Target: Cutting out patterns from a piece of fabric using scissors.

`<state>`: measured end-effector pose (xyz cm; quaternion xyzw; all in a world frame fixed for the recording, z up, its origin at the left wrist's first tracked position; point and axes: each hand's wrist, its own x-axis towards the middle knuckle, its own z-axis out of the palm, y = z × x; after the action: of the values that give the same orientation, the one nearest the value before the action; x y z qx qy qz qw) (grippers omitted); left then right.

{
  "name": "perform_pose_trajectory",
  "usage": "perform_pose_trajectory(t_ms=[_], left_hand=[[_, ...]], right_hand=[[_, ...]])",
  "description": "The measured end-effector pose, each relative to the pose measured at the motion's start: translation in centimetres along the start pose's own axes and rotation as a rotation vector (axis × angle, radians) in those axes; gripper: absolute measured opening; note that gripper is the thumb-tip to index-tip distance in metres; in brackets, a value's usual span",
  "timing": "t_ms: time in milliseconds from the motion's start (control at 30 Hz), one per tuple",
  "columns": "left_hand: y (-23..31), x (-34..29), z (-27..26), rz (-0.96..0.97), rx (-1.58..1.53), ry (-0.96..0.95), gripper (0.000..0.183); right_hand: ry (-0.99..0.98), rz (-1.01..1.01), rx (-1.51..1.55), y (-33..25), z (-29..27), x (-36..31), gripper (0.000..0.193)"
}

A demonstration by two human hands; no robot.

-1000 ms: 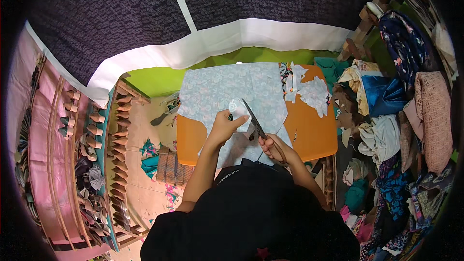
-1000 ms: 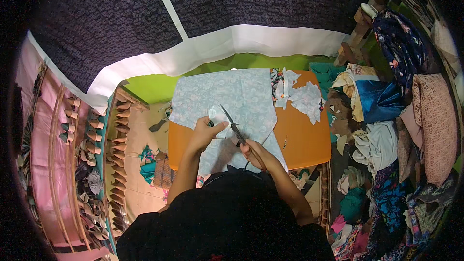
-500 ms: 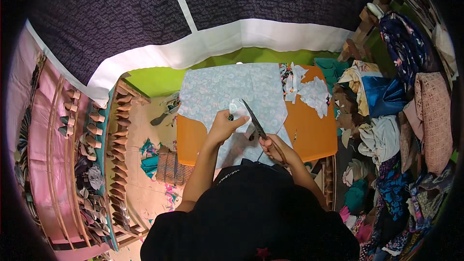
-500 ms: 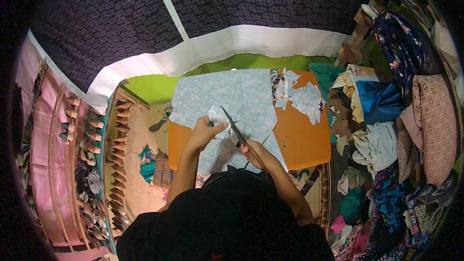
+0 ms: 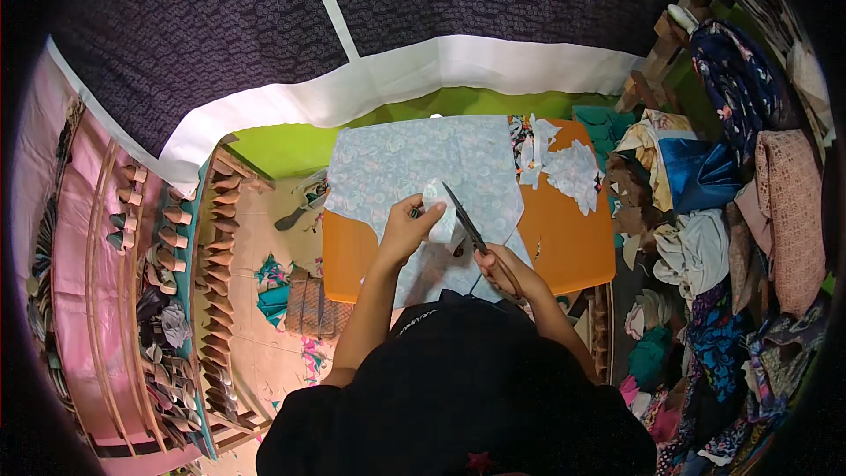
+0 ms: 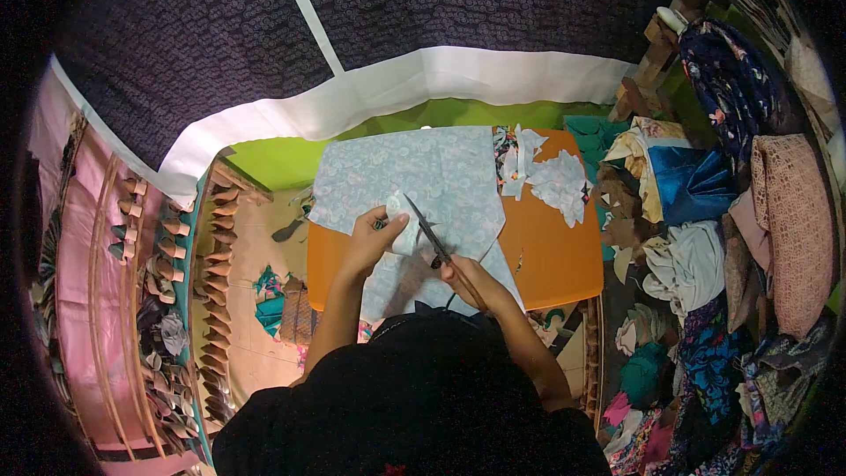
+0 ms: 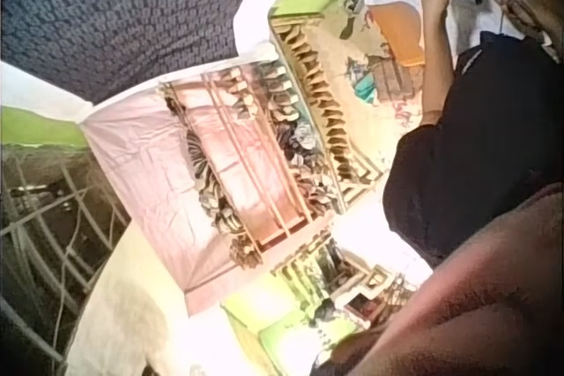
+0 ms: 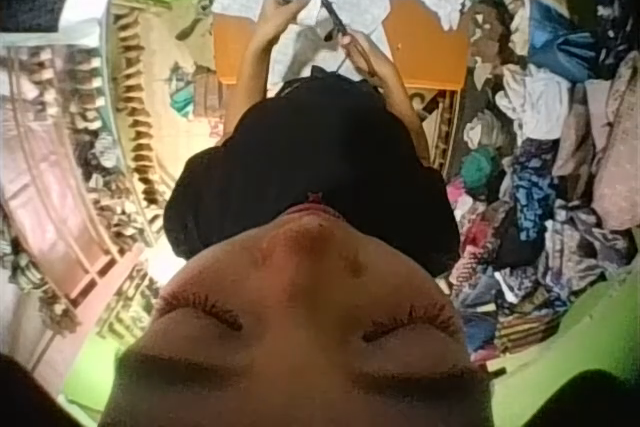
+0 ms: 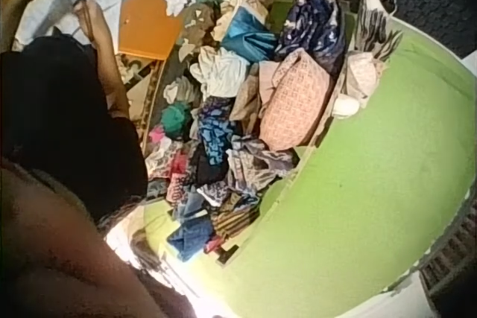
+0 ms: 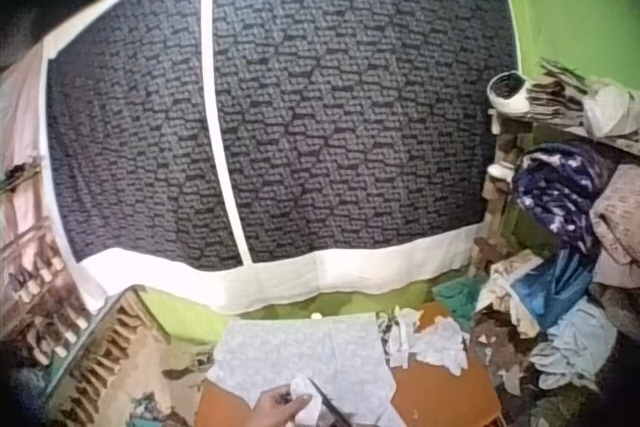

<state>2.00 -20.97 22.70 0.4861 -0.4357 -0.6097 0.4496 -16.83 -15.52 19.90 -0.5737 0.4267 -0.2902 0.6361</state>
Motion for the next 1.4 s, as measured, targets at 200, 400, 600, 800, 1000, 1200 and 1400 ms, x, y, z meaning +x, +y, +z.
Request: perform_pose_trajectory(t_ms=[200, 400, 600, 800, 1000, 1200, 1400], left_hand=[[-0.2, 0.2, -0.1, 0.012, 0.107, 0.008, 0.019], [0.2, -0.2, 0.7, 0.046, 0.147, 0.032, 0.019], [0.7, -0.5, 1.3, 0.082, 0.197, 0.06, 0.018], [-0.1, -0.2, 1.0, 0.083, 0.155, 0.079, 0.017], [0.7, -0.5, 1.8, 0.144, 0.185, 0.138, 0.017], [-0.7, 0.1, 1.1, 0.186, 0.256, 0.149, 0.018], [-0.1, 0.0, 1.1, 0.202, 0.259, 0.159, 0.019]], right_hand=[[-0.1, 0.258, 0.412, 0.8, 0.4, 0.1, 0.045], [-0.077, 0.165, 0.406, 0.7, 0.9, 0.1, 0.047], [-0.081, 0.176, 0.447, 0.7, 1.2, 0.7, 0.055], [-0.127, 0.182, 0.433, 0.7, 0.8, 0.4, 0.059], [-0.127, 0.23, 0.496, 0.3, 0.9, 0.2, 0.062], [-0.065, 0.147, 0.399, 0.3, 1.4, 0.6, 0.049], [-0.044, 0.152, 0.386, -0.3, 1.4, 0.6, 0.026]])
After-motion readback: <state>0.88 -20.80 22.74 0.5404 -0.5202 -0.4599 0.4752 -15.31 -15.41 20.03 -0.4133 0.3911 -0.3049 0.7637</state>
